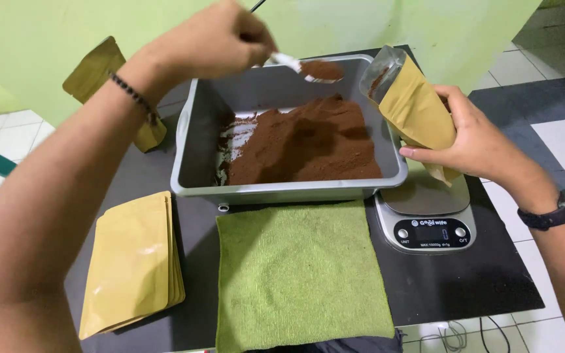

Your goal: Filling a coffee bag with ground coffee using a spoon and a digital scale to reach a target weight, then folding the bag.

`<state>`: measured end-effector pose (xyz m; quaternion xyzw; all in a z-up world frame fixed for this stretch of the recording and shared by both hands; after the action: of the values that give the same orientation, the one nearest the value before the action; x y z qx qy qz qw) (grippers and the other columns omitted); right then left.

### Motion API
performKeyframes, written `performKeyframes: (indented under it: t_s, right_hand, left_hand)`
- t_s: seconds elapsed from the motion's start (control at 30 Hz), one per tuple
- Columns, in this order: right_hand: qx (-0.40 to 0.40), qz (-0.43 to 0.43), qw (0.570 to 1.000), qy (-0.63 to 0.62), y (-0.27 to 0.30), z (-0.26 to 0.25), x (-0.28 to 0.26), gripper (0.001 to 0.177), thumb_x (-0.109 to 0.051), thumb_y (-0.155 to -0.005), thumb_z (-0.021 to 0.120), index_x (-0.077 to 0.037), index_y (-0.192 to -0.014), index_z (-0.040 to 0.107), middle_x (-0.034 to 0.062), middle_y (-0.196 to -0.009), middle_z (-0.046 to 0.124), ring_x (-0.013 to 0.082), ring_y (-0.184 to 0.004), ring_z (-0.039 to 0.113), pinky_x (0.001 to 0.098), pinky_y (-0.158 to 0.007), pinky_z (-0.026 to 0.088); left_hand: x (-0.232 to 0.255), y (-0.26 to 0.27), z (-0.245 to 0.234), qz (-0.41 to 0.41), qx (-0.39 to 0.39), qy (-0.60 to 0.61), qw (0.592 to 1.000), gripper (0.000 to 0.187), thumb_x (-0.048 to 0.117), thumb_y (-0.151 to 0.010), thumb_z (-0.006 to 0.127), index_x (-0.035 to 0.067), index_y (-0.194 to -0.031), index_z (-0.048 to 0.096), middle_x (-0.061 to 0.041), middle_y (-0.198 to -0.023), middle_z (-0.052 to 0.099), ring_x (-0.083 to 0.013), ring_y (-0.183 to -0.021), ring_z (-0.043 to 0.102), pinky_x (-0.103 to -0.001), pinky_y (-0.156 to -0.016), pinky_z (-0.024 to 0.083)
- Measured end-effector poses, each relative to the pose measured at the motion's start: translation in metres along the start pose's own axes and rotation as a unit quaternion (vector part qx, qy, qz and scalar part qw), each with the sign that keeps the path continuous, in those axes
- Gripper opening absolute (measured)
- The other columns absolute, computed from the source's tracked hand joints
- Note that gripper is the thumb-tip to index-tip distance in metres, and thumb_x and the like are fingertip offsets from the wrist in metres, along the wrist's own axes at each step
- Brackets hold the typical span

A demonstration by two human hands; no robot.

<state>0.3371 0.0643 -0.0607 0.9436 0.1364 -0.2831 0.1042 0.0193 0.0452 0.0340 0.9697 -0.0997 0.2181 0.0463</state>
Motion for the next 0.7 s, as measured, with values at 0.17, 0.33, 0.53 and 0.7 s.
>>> performKeyframes:
  t_s: [0.17,0.33,0.53,0.7]
  right_hand:
    - [-0.006,-0.009,0.999,0.032,0.000,-0.001,-0.006,0.097,-0.041,-0.067,0.081,-0.019,-0.149,0.035,0.0049,-0.148,0.044,0.0245,-0.133,0.044,0.0492,-0.100,0.044]
    - [-0.006,0.009,1.000,0.019,0.004,-0.004,-0.014,0.095,-0.038,-0.070,0.080,-0.021,-0.151,0.033,0.0075,-0.145,0.045,0.0272,-0.128,0.049,0.0503,-0.095,0.051]
    - [0.007,0.035,0.999,-0.028,0.000,0.002,0.016,0.097,-0.042,-0.073,0.076,-0.017,-0.153,0.027,0.0117,-0.147,0.044,0.0303,-0.133,0.048,0.0533,-0.103,0.048]
    - [0.033,0.084,0.993,-0.072,0.009,-0.002,0.028,0.099,-0.036,-0.078,0.074,-0.015,-0.155,0.017,0.0162,-0.152,0.042,0.0367,-0.135,0.048,0.0597,-0.111,0.046]
  left_hand:
    - [0.040,-0.007,-0.004,0.008,0.014,-0.075,0.997,0.032,0.025,-0.095,0.049,0.018,-0.113,0.074,0.001,-0.083,0.066,-0.0150,-0.063,0.047,-0.034,-0.054,0.033]
    - [0.079,-0.016,0.042,0.287,0.190,-0.218,0.913,0.028,0.009,-0.081,0.063,0.007,-0.108,0.071,-0.011,-0.108,0.070,-0.0268,-0.095,0.067,-0.041,-0.084,0.053]
    - [0.065,0.007,0.051,0.395,0.324,-0.275,0.814,0.023,-0.009,-0.088,0.062,-0.003,-0.109,0.069,-0.014,-0.097,0.064,-0.0265,-0.084,0.061,-0.039,-0.076,0.052]
    - [-0.012,-0.029,0.079,0.154,0.166,-0.141,0.964,0.020,-0.009,-0.097,0.055,-0.005,-0.096,0.074,-0.011,-0.088,0.067,-0.0223,-0.070,0.063,-0.030,-0.065,0.064]
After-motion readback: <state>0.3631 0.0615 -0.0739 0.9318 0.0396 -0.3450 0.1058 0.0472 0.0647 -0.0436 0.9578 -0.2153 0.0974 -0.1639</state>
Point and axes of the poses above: each hand's wrist, its own y-axis away from the middle knuckle, its own z-axis out of the palm, x = y × z, the point moved 5 cm from there along -y, towards the middle knuckle
